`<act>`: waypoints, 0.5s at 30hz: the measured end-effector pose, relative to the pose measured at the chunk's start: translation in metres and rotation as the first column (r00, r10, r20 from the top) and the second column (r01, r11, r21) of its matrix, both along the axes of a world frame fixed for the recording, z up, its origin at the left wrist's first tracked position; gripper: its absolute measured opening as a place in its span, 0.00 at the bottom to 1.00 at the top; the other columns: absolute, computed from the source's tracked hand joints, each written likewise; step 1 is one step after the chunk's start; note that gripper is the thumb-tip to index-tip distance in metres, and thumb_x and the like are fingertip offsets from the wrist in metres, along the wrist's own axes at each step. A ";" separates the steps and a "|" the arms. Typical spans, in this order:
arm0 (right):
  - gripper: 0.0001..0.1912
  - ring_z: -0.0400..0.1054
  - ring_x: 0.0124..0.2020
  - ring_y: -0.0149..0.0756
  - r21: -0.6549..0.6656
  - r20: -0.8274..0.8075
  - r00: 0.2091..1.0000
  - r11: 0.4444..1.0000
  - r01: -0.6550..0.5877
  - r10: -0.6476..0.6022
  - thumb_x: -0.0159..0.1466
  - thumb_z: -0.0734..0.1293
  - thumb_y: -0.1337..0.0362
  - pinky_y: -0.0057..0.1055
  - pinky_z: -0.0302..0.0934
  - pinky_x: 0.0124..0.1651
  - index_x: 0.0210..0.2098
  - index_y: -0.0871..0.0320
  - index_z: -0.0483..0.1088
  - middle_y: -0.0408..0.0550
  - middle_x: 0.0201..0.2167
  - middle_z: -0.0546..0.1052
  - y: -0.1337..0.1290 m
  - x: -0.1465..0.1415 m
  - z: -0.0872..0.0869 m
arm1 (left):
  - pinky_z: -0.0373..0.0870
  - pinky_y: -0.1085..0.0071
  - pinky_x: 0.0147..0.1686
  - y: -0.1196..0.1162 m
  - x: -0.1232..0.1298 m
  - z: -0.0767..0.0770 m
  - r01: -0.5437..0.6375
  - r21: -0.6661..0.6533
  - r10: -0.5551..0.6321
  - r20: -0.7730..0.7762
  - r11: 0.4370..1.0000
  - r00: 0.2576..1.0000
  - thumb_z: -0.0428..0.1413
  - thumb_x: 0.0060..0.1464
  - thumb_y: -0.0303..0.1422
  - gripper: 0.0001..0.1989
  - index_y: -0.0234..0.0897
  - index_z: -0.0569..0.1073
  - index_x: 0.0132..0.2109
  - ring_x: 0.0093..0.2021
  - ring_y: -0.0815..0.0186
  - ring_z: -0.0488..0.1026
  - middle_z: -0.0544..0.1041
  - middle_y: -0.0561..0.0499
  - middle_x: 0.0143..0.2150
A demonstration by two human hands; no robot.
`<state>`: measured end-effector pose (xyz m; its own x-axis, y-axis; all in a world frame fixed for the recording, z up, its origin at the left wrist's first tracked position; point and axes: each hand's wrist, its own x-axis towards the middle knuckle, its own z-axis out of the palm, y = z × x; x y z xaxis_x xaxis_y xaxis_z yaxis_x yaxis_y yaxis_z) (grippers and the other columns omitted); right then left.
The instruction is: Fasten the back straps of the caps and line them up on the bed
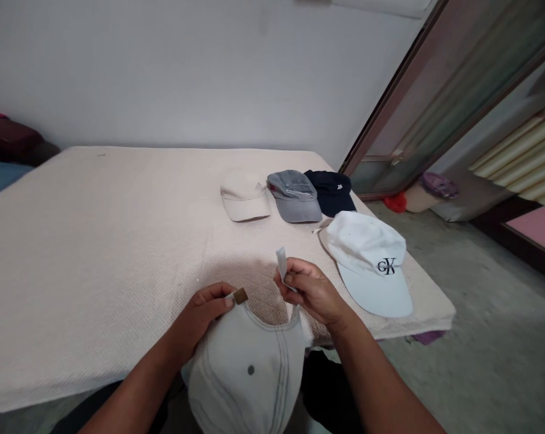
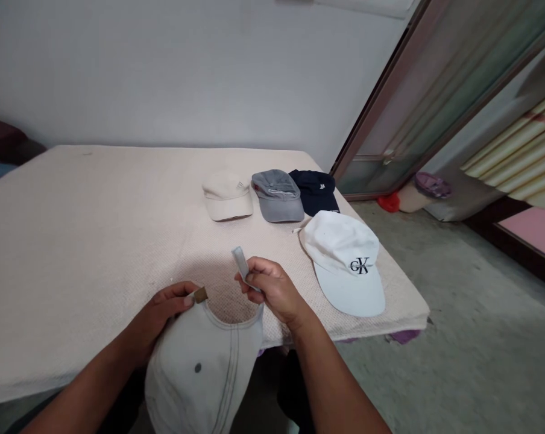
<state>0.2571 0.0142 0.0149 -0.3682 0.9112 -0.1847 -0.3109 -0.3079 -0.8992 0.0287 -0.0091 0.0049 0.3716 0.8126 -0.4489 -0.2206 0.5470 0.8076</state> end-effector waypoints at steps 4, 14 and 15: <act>0.06 0.49 0.16 0.21 -0.020 0.029 0.994 0.995 -0.102 0.103 0.58 0.66 0.64 0.23 0.37 0.19 0.28 0.62 0.69 0.38 0.18 0.64 -0.001 -0.002 0.000 | 0.63 0.74 0.28 -0.001 0.005 0.006 -0.027 -0.044 0.029 0.062 0.999 0.998 0.62 0.46 0.35 0.07 0.36 0.76 0.32 0.26 0.69 0.70 0.76 0.52 0.27; 0.12 0.48 0.16 0.21 -0.012 0.089 0.949 0.953 -0.301 0.301 0.60 0.67 0.57 0.22 0.40 0.18 0.33 0.61 0.69 0.35 0.15 0.61 -0.003 -0.007 -0.004 | 0.60 0.75 0.23 -0.002 0.008 0.004 -0.064 -0.106 0.079 0.146 0.992 0.986 0.64 0.43 0.33 0.08 0.34 0.74 0.28 0.21 0.71 0.67 0.74 0.53 0.22; 0.12 0.49 0.16 0.22 -0.020 0.104 0.945 0.951 -0.309 0.309 0.60 0.67 0.57 0.22 0.41 0.18 0.33 0.61 0.69 0.35 0.16 0.61 -0.003 -0.008 -0.004 | 0.60 0.75 0.23 -0.003 0.008 0.002 -0.056 -0.115 0.072 0.145 0.992 0.987 0.64 0.43 0.33 0.08 0.34 0.74 0.28 0.21 0.71 0.67 0.73 0.53 0.22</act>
